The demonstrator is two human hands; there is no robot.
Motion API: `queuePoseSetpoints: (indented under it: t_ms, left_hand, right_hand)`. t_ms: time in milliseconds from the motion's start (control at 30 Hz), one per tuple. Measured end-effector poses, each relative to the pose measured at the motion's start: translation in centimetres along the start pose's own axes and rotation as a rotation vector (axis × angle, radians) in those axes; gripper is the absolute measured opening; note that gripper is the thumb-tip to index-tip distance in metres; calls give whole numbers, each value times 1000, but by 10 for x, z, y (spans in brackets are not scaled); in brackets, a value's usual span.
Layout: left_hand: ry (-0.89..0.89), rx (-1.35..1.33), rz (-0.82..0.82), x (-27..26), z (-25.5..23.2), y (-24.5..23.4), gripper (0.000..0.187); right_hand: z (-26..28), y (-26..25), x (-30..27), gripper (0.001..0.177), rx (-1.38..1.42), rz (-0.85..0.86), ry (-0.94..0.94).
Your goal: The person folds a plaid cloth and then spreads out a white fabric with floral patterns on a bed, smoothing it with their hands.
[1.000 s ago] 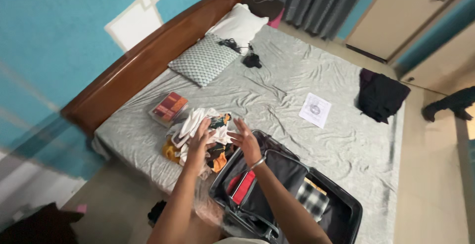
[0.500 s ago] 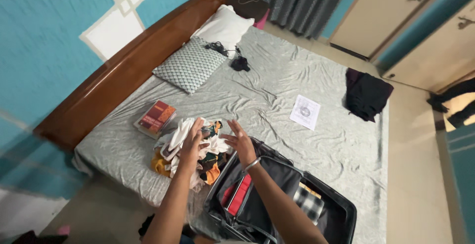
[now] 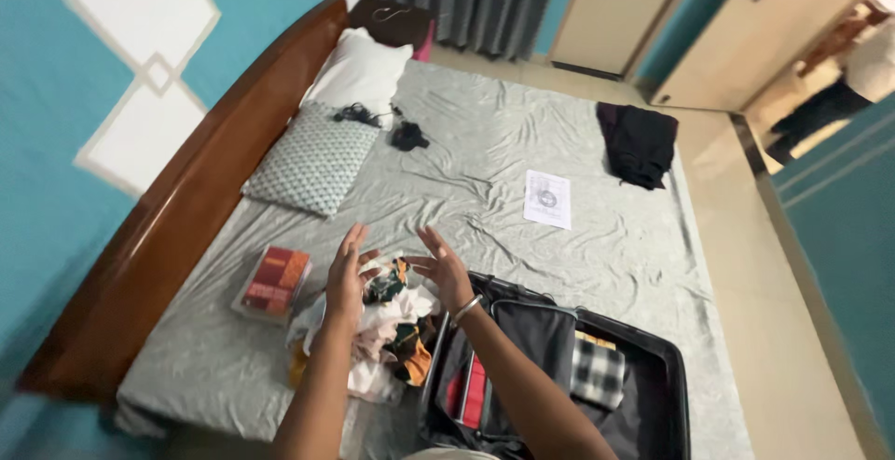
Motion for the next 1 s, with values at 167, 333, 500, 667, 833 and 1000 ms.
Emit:
queuePoseSetpoints:
  t_ms: [167, 333, 500, 667, 833, 1000]
  left_hand:
    - [-36, -47, 97, 34, -2, -13, 65]
    - [-117, -10, 137, 55, 7, -25, 66]
    - [-150, -72, 218, 58, 17, -25, 66]
    - [-154, -66, 248, 69, 27, -15, 65]
    - [-124, -88, 238, 71, 27, -12, 63]
    - [-118, -45, 209, 62, 21, -16, 61]
  right_hand:
    - [-10, 13, 12, 81, 23, -82, 15]
    - [-12, 21, 12, 83, 24, -173, -11]
    - [-8, 28, -4, 85, 2, -237, -27]
    - [-4, 18, -9, 85, -29, -298, 2]
    - [-16, 1, -5, 85, 49, -243, -16]
    - [-17, -5, -9, 84, 65, -238, 0]
Point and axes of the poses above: each hand's wrist, its own x-axis towards the middle knuckle, its own y-axis out of the palm, z = x × y, the point moved 7 cm from there along x, towards the middle knuckle, and after that the axes turned 7 degrees about -x, right-handed, at the moved point
